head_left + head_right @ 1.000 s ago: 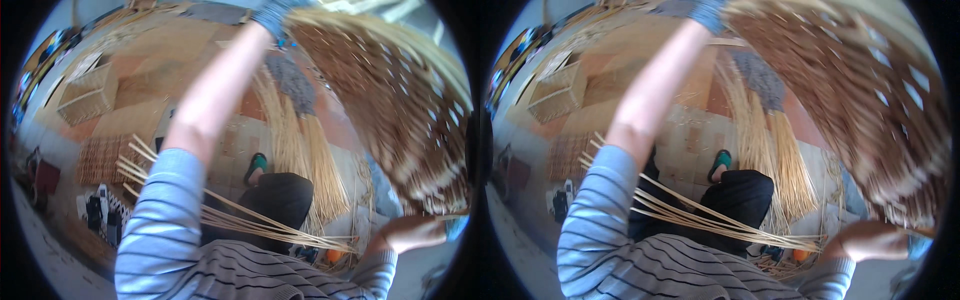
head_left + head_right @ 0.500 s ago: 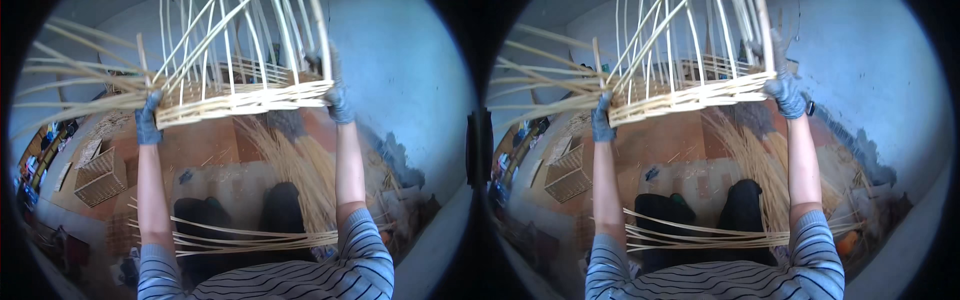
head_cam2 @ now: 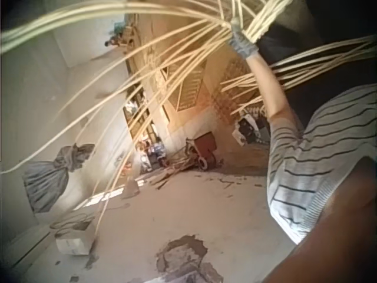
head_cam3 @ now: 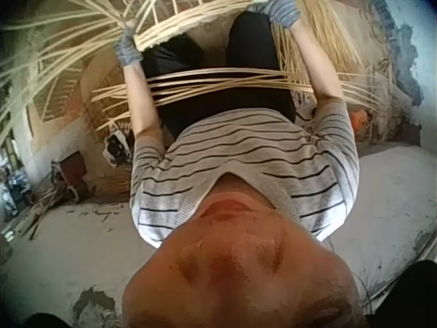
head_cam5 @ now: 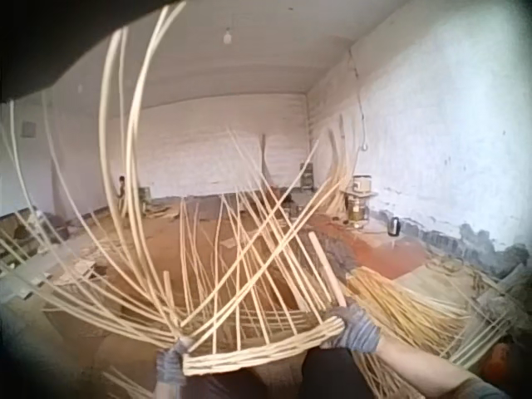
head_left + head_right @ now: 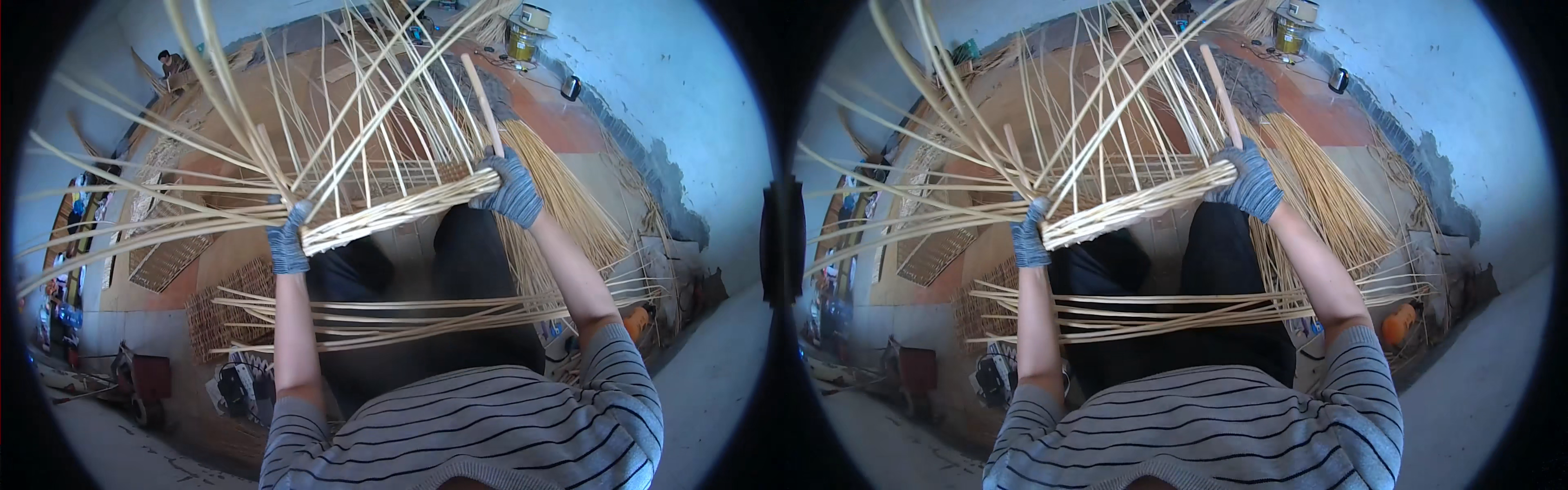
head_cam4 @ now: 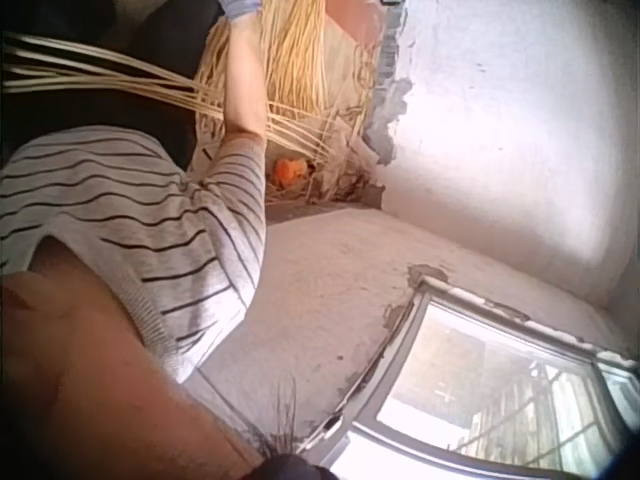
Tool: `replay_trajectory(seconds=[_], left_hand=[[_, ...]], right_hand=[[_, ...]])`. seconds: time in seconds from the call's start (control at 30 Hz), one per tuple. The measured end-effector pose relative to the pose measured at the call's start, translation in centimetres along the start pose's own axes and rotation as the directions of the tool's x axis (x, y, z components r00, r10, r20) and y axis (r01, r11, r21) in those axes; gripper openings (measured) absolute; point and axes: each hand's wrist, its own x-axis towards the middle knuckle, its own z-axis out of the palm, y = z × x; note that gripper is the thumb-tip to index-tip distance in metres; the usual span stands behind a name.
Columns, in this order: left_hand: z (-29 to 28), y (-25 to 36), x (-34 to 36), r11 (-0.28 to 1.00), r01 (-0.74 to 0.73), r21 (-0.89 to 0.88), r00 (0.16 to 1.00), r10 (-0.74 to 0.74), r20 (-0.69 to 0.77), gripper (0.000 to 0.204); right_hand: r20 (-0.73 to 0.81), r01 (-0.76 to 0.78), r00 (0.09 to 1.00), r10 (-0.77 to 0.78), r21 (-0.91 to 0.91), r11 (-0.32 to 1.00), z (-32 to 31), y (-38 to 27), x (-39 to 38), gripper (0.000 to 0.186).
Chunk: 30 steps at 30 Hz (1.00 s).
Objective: Weaving a large basket or structure using long wicker or wooden strips.
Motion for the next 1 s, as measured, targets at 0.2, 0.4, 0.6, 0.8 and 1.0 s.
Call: replay_trajectory(seconds=[0.2,0.4,0.6,0.8,1.0], left_hand=[[1.3,3.9,-3.5,0.977,-0.209,0.028,0.978,0.210,-0.019,0.067],[-0.4,-0.2,-8.9,0.985,-0.028,0.169,0.994,0.045,-0.098,0.057],[-1.0,-4.4,-7.5,0.954,0.067,0.293,0.997,-0.056,-0.046,0.050],[-1.2,-4.1,-6.9,0.762,0.083,0.642,0.983,-0.169,0.073,0.054],[-0.9,-4.0,-7.6,0.864,-0.027,0.503,0.995,-0.025,0.096,0.056]], right_hand=[[-0.027,0.318,0.932,-0.362,-0.422,0.849,0.9,-4.1,-3.0,0.041],[-0.061,0.279,0.941,-0.333,-0.418,0.864,-0.9,2.5,-9.5,0.051],[0.010,0.136,0.856,-0.517,-0.969,0.206,2.1,4.4,-12.3,0.035],[0.181,-0.481,0.877,0.445,0.352,0.803,11.2,3.9,-2.2,0.031],[-0.122,0.115,0.992,-0.040,0.711,0.693,13.2,4.5,15.7,0.015]])
